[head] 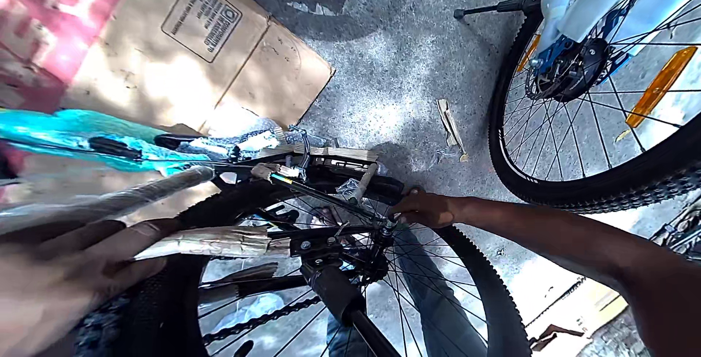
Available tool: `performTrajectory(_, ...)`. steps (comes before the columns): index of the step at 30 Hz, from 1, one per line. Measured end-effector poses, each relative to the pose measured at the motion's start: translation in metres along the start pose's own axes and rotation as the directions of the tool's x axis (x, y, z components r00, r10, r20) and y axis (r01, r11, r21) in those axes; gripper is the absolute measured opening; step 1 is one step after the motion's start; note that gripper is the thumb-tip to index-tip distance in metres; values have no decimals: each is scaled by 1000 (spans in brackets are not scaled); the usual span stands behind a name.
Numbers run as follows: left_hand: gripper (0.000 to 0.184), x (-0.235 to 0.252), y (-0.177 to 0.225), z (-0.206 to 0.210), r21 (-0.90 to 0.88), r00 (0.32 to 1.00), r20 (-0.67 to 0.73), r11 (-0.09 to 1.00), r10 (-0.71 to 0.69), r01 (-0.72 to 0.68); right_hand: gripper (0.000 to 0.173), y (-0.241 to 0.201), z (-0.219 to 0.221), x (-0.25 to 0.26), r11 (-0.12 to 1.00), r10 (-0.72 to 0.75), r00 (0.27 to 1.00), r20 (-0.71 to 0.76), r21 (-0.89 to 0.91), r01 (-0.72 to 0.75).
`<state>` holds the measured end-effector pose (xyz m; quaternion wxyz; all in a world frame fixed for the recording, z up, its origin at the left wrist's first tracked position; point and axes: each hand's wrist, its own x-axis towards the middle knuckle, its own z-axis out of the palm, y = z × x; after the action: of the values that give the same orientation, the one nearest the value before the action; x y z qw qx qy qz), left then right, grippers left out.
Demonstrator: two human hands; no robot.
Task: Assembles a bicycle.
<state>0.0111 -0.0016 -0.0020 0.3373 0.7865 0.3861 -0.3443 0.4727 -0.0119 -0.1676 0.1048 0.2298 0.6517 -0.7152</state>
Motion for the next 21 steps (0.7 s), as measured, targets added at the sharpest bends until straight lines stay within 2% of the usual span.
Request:
performTrajectory(2, 18, -2, -15, 27, 86, 995, -81, 995, 62, -55, 32, -11, -13, 6, 966, 1, 996, 94, -256, 23)
performTrajectory(4, 16, -3, -21, 42, 83, 997, -65, 996, 51, -45, 32, -14, -19, 10, 930, -19, 992, 126, -362, 63)
performTrajectory(7, 20, -2, -28, 49, 127, 995, -62, 990, 76, -68, 31, -11, -7, 6, 956, -37, 999, 34, -291, 45)
performTrajectory(9, 24, 3, -22, 31, 121, 997, 38, 990, 66, -70, 32, -15, 11, -1, 960, 21, 997, -72, -276, -41)
performTrajectory(10, 23, 6, -17, 21, 107, 995, 70, 992, 66, -73, 32, -21, 20, -5, 951, 82, 988, -133, -287, -118)
performTrajectory(12, 22, 6, -9, 4, 108, 994, 108, 993, 32, -44, 31, -54, 23, -2, 896, 325, 930, -173, -259, -361)
performTrajectory(14, 22, 5, -5, 2, 73, 995, 99, 997, -16, 9, 37, -84, 9, 14, 824, 538, 841, -50, -178, -538)
performTrajectory(15, 23, 5, -2, 4, 52, 996, 85, 998, -29, 24, 39, -90, 8, 14, 808, 568, 823, -30, -174, -564)
performTrajectory(16, 23, 8, 0, 0, 18, 997, 64, 999, -50, 49, 39, -95, 10, 10, 795, 583, 809, -69, -155, -586)
performTrajectory(19, 25, 8, 5, -12, -7, 997, 64, 999, -49, 50, 35, -94, 23, -2, 786, 567, 776, -276, -103, -610)
performTrajectory(21, 26, 5, 1, -12, 25, 997, 82, 1000, -1, -1, 33, -84, 37, -11, 821, 506, 772, -386, -58, -567)
